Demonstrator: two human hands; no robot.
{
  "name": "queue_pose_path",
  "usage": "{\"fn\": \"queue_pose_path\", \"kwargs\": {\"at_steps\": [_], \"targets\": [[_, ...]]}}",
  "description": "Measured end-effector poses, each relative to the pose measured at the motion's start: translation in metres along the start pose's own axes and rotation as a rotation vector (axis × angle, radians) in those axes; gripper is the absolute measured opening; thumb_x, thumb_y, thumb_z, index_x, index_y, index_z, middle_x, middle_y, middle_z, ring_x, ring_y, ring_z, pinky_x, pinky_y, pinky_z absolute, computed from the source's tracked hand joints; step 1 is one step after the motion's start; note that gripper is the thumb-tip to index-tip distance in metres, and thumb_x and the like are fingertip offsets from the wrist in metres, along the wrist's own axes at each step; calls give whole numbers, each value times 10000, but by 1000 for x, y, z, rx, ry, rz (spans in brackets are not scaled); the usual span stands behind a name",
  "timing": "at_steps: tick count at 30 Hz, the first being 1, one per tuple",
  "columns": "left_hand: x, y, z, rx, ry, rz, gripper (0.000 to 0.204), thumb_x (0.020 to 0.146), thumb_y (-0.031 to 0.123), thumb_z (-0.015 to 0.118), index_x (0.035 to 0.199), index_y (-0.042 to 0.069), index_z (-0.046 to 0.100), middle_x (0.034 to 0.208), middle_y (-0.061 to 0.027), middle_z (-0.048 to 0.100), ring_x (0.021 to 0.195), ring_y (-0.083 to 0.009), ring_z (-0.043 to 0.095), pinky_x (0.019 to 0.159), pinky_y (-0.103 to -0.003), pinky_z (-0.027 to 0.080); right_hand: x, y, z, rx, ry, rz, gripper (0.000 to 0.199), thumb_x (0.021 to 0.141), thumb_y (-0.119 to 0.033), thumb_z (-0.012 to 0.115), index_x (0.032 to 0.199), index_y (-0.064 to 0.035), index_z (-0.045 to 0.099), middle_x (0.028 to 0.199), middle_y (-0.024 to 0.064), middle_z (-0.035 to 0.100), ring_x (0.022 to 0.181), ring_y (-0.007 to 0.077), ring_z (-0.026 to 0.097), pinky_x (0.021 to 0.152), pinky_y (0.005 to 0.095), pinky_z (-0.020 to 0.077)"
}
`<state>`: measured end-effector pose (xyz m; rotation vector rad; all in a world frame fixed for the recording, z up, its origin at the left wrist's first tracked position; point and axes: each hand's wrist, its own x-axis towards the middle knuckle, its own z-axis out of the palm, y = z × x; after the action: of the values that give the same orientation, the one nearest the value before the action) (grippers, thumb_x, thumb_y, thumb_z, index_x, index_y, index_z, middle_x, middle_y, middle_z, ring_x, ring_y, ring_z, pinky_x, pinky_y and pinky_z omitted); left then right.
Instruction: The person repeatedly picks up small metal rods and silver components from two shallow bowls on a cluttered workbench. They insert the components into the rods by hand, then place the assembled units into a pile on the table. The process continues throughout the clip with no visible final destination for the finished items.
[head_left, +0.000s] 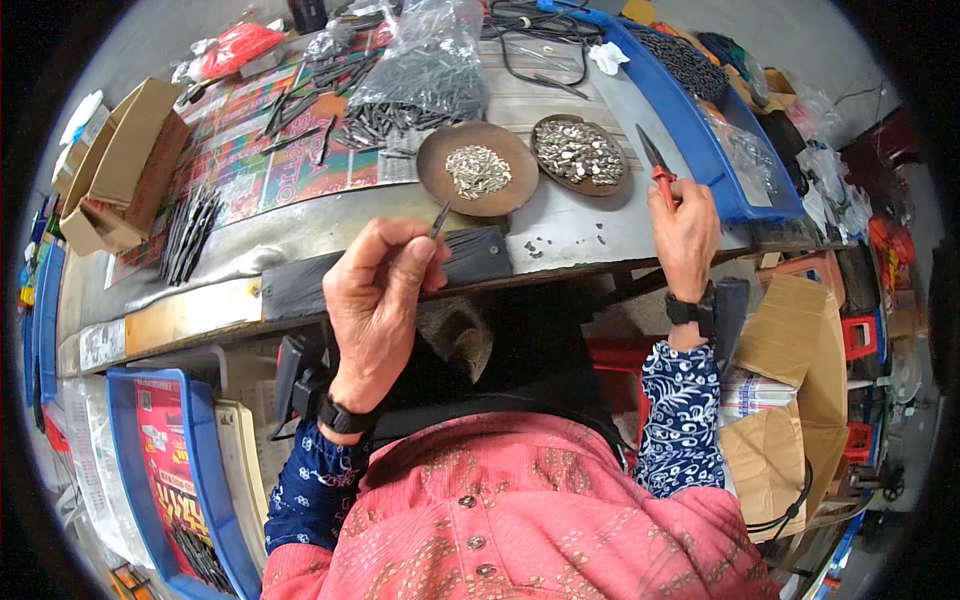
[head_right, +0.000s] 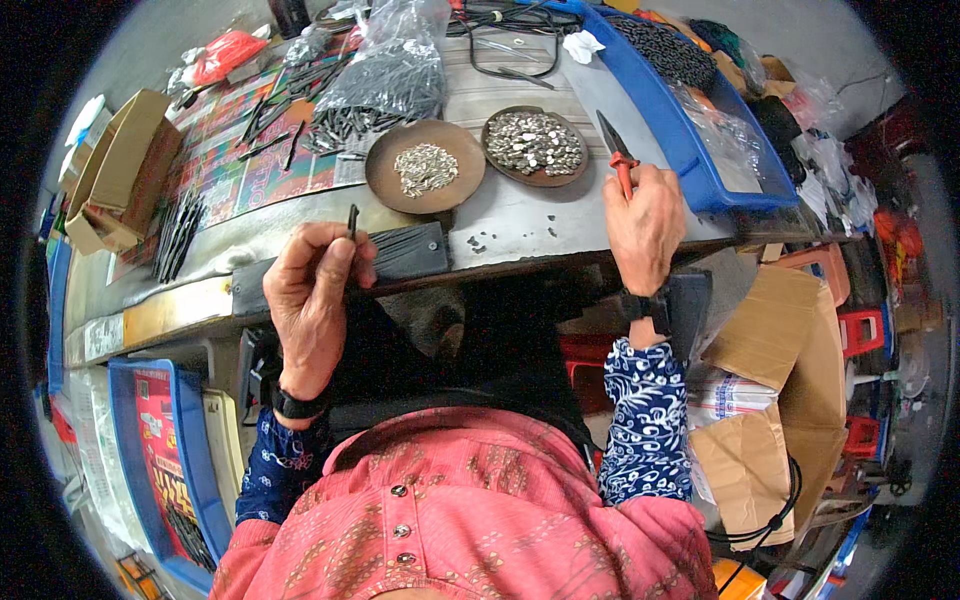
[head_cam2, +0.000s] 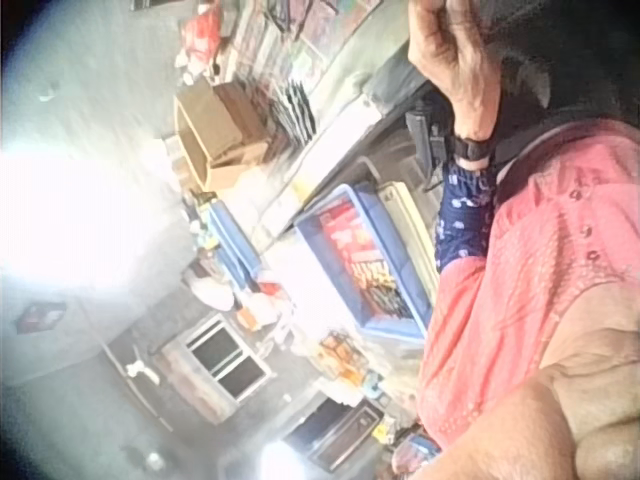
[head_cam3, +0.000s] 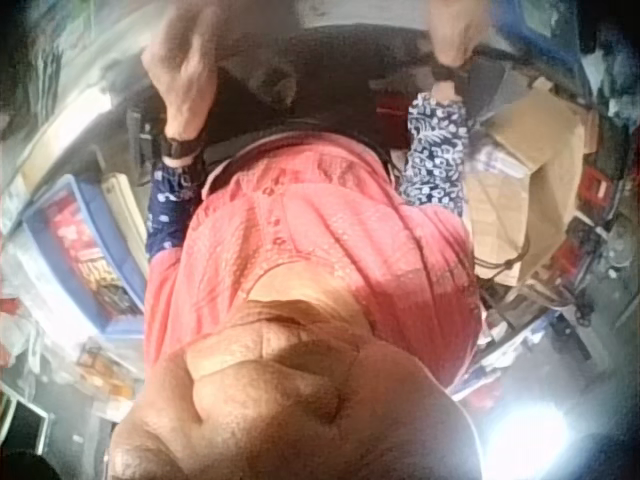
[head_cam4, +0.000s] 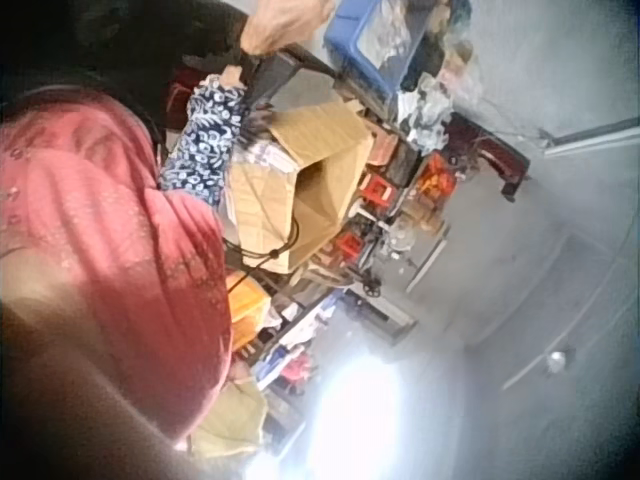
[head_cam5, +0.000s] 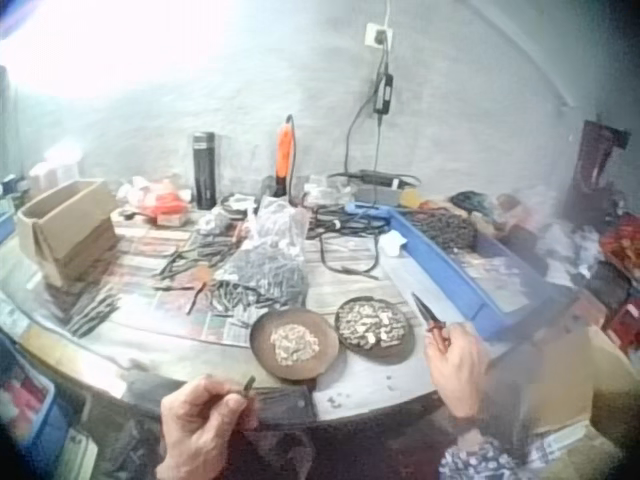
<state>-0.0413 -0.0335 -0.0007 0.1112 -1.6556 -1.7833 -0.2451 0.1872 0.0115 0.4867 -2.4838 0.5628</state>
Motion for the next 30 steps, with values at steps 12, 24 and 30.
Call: {"fn": "queue_pose_path", "kwargs": {"at_steps": [12,24,30], "targets": [[-11,12,4,55,12,-130,79,931,27,586,994,-21,598,749,-36,612,575,-49,494,514,-177,392,4,9,25,-191,98,-100,234,791,-240,706,908,-46,645,988,125,595,952,338,550,792,447,439],[-15,13,7,12,21,-185,156,891,-45,595,1046,-31,606,854,-85,672,611,-58,557,549,-169,453,-11,-26,20,174,36,-479,280,741,-166,747,976,-26,685,1095,157,568,1057,330,495,885,426,427],[-20,13,4,-75,46,-240,140,903,-31,590,1041,-36,616,858,-91,680,601,-61,553,527,-175,441,-13,-24,25,202,46,-504,248,725,-130,742,942,-21,688,1046,142,588,1013,315,513,876,418,424]]}}
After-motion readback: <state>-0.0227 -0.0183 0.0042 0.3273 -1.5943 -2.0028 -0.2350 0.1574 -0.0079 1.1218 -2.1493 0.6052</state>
